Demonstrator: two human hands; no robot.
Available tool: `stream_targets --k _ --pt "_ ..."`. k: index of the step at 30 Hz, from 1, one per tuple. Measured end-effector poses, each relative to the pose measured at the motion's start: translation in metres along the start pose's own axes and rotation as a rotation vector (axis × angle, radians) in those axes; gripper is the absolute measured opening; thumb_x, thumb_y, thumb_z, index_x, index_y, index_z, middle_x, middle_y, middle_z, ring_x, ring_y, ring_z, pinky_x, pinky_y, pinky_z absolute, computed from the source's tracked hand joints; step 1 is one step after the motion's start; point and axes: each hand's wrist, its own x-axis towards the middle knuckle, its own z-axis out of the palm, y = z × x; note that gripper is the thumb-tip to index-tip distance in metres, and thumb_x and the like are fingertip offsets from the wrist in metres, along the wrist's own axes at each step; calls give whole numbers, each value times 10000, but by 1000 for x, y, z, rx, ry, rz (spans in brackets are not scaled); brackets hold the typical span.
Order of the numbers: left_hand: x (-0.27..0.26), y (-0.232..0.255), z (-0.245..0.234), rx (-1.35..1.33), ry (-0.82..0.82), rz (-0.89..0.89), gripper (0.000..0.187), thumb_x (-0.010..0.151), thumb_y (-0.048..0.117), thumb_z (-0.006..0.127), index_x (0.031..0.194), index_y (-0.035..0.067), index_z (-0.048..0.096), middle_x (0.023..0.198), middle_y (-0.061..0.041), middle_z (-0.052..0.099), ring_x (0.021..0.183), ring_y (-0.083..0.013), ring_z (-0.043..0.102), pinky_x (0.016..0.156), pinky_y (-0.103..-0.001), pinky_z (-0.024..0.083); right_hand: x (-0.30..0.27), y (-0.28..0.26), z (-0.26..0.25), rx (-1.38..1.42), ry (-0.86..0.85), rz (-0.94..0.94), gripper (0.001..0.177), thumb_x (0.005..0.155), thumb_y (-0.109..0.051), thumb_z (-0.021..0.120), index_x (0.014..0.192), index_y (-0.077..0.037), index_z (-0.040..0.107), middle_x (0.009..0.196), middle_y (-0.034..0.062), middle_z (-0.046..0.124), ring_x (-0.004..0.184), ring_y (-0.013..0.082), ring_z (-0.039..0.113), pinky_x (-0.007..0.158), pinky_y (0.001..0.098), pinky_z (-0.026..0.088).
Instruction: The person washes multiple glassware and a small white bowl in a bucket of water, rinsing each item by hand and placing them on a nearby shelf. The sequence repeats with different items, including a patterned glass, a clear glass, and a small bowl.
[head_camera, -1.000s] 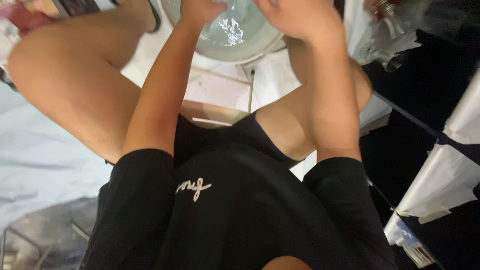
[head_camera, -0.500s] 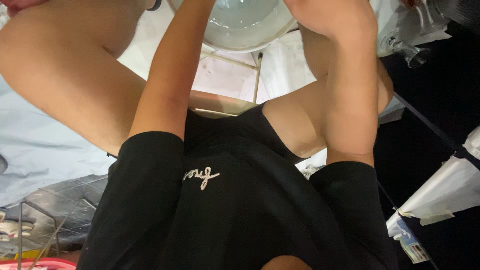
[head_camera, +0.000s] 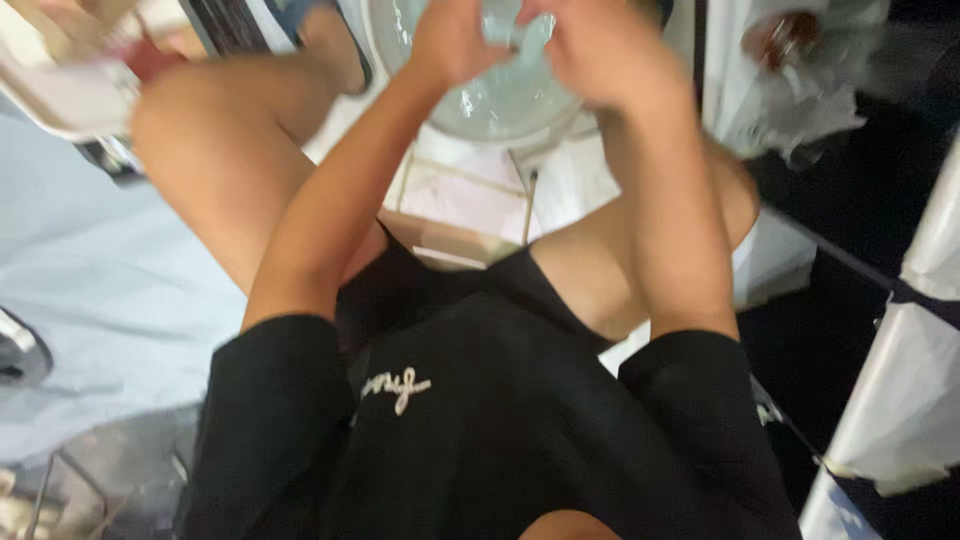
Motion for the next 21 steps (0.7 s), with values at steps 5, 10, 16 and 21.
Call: stream_targets --k 5,10,16,21 --pt "-2 54 -61 88 -197 -16 758 702 255 912 1315 112 490 1067 -144 737 1043 -386 681 846 -494 534 21 -47 3 -32 24 -87 370 812 64 592 1159 -23 686 1165 196 679 1164 416 584 990 484 498" --pt "-9 91 -104 76 -78 32 807 662 278 912 1298 69 461 1024 -177 721 983 -396 690 796 -493 545 24 -84 -13 -54 156 -231 414 734 42 613 1135 -31 687 1215 140 665 1219 376 585 932 455 533" --pt "-22 94 -112 106 -67 -28 720 623 284 908 1182 100 493 917 -183 717 897 -417 699 727 -514 541 25 -81 -11 0 -14 -203 421 754 35 607 1152 -66 700 1207 102 692 1187 319 614 983 457 526" --pt "-25 89 -99 268 -70 75 689 599 272 879 1118 59 479 828 -173 713 798 -410 704 673 -531 533 28 -71 25 -85 -134 -79 482 704 41 609 1179 -14 668 1237 157 673 1186 354 602 933 469 519"
